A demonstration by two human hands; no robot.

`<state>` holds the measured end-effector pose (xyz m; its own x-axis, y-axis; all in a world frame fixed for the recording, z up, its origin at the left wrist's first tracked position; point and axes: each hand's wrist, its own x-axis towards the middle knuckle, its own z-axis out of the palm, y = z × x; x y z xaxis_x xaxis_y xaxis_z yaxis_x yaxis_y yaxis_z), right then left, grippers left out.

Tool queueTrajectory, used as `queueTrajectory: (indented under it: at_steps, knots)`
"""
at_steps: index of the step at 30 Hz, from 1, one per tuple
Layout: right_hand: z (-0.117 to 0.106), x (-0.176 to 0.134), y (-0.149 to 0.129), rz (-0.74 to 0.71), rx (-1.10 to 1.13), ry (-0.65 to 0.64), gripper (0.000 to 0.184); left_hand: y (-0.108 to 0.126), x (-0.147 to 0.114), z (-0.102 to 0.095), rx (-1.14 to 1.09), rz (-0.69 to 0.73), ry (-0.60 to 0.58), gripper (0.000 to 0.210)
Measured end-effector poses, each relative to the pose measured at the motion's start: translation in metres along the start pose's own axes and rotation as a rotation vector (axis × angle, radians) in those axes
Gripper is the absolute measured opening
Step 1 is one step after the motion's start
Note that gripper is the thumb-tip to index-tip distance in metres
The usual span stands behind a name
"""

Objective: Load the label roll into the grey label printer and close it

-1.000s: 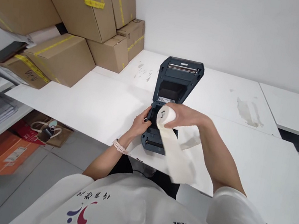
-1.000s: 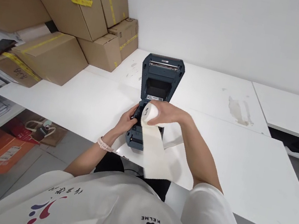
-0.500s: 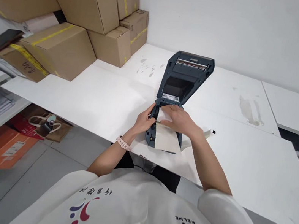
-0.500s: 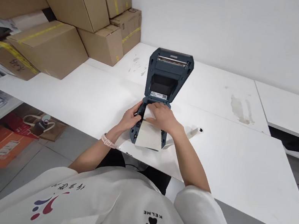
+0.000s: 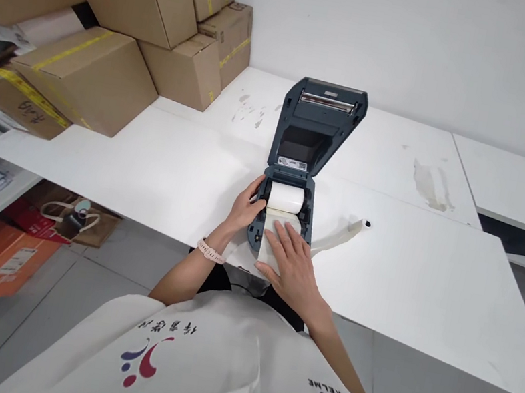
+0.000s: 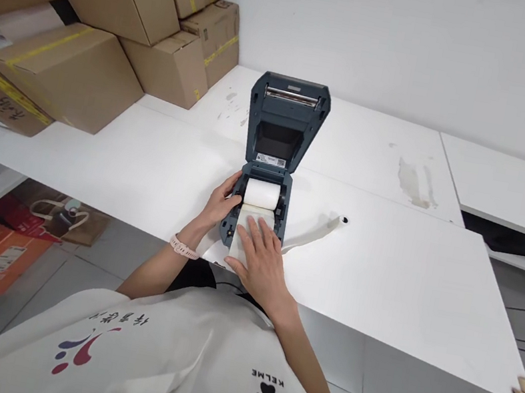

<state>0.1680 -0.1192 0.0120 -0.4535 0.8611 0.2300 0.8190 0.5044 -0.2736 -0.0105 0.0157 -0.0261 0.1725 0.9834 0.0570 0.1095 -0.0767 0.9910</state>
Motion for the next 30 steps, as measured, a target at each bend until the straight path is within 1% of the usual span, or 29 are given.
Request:
queueTrajectory:
  at_steps: [4, 8, 15, 19, 22, 27, 30]
  knots:
    - [-0.002, 0.004, -0.005, -0.005, -0.012, -0.006, 0.068, 0.007, -0.003, -0.001, 0.0, -0.006, 0.007, 0.073]
    - [0.0, 0.005, -0.009, 0.016, 0.012, 0.007, 0.067, 0.008, -0.005, -0.001, -0.013, -0.004, -0.002, 0.072]
    - [0.0, 0.006, -0.011, 0.062, 0.037, 0.056, 0.053, 0.002, -0.004, -0.002, 0.036, 0.013, -0.013, 0.071]
    - [0.0, 0.006, -0.013, 0.059, 0.019, 0.05, 0.06, 0.0, -0.005, -0.002, 0.034, 0.027, -0.023, 0.07]
    - [-0.005, 0.006, -0.012, 0.056, 0.002, 0.014, 0.06, 0.001, -0.004, -0.002, 0.013, 0.03, -0.013, 0.071]
    - [-0.01, 0.007, -0.009, 0.049, -0.006, -0.012, 0.062, 0.009, -0.005, 0.0, -0.04, -0.016, -0.007, 0.072]
    - [-0.007, 0.007, -0.011, 0.06, -0.001, -0.029, 0.065, 0.02, -0.021, 0.002, -0.072, -0.099, -0.02, 0.071]
